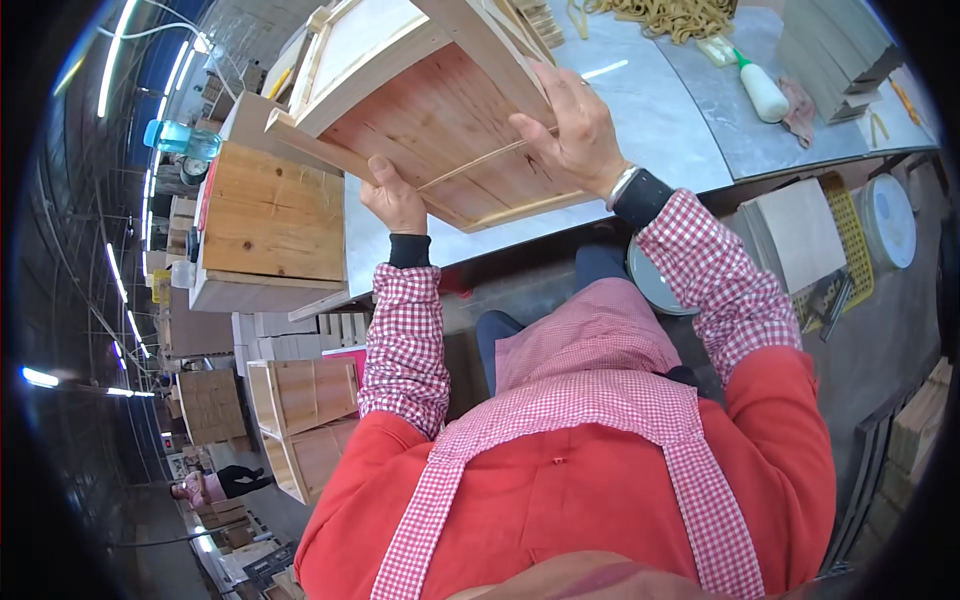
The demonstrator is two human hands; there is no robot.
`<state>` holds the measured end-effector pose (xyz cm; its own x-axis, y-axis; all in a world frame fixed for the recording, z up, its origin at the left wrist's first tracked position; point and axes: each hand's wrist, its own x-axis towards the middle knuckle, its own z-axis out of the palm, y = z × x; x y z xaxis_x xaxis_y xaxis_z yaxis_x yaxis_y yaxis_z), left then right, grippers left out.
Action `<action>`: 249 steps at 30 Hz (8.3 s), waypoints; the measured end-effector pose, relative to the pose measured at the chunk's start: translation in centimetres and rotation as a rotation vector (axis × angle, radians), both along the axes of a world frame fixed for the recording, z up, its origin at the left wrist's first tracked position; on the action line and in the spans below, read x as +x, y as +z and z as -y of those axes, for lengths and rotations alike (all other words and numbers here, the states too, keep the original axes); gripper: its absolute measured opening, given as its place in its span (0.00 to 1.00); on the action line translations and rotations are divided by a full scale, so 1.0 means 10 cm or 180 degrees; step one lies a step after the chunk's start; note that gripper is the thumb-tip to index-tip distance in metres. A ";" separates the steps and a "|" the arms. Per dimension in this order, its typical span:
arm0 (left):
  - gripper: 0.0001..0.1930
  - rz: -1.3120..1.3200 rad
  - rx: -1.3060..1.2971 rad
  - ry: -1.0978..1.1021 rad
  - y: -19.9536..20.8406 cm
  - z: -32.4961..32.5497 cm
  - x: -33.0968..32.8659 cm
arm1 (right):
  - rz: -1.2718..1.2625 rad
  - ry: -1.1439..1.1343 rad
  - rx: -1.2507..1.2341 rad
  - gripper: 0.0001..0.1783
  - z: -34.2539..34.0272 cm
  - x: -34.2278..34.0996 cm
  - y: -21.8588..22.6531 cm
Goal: Applying glue to wooden boards and assembling them into small boxes.
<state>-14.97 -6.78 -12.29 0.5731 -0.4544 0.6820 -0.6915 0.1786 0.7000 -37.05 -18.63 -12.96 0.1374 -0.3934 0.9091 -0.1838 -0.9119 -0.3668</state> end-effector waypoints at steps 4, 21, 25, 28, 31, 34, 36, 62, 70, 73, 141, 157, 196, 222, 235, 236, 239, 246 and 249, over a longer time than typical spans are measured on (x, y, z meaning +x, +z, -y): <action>0.28 0.0021 -0.0090 0.0050 0.04 0.08 -0.05 | 0.0170 0.0050 0.0286 0.29 -0.01 -0.08 -0.20; 0.27 -0.1930 0.0952 -0.1093 1.65 -0.47 0.13 | -0.1620 -0.0013 -0.0601 0.16 0.13 0.03 2.12; 0.27 -0.1885 0.1462 -0.1362 1.83 -0.60 0.30 | -0.2753 -0.0490 -0.2305 0.17 0.13 0.28 2.56; 0.26 -0.1996 0.1667 -0.1420 1.88 -0.61 0.26 | -0.2579 -0.0348 -0.2218 0.17 0.15 0.23 2.47; 0.26 -0.2108 0.1438 -0.1322 1.83 -0.69 0.27 | -0.1706 0.0276 -0.1270 0.18 0.02 0.13 2.28; 0.24 -0.1878 0.0873 -0.1091 1.64 -0.67 0.06 | -0.1879 0.0347 -0.0477 0.21 -0.38 -0.32 2.25; 0.23 -0.1658 0.0320 -0.0881 1.43 -0.53 -0.21 | -0.1216 0.0208 -0.0945 0.23 -0.27 -0.42 1.94; 0.25 0.3586 0.0027 -0.0830 2.19 0.15 -0.67 | -0.0718 0.0782 0.3822 0.27 0.77 0.12 0.03; 0.16 0.3086 0.1459 -0.2025 2.13 0.69 -0.61 | -0.0916 0.0826 0.4035 0.18 0.96 0.36 0.01; 0.18 0.2955 0.1697 -0.2156 2.07 0.77 -0.63 | -0.0915 0.0941 0.4203 0.15 1.05 0.34 0.01; 0.10 -0.2221 0.0736 -0.1829 1.78 -0.51 0.23 | 0.0318 0.0524 0.3081 0.03 -0.33 -0.03 1.83; 0.21 -0.2640 0.0684 -0.1694 1.94 -0.40 0.31 | -0.0290 0.1255 0.3020 0.03 0.15 -0.05 1.90; 0.21 -0.2389 -0.0296 -0.0286 1.59 0.64 1.02 | -0.0225 0.0822 0.2769 0.15 0.69 0.30 1.96; 0.17 -0.1993 0.0643 -0.0238 1.92 -0.47 0.88 | 0.0105 0.1439 0.2617 0.10 0.89 1.36 1.64; 0.23 -0.1531 0.1072 -0.1730 1.71 0.75 1.54 | 0.0103 0.1018 0.2204 0.14 0.68 1.37 1.70; 0.24 -0.1490 0.1036 -0.1809 1.72 0.74 1.51 | 0.0110 0.0986 0.2208 0.14 0.71 1.35 1.68; 0.25 -0.0954 0.1101 -0.1459 1.75 0.65 1.39 | -0.0131 0.0874 0.2139 0.14 0.99 1.31 1.64; 0.25 -0.1858 0.1146 -0.1326 1.82 0.69 1.46 | 0.0053 0.0704 0.1984 0.14 0.71 1.47 1.66; 0.25 -0.1796 0.1031 -0.1237 1.83 0.64 1.40 | 0.0007 0.0854 0.2017 0.15 0.85 1.51 1.65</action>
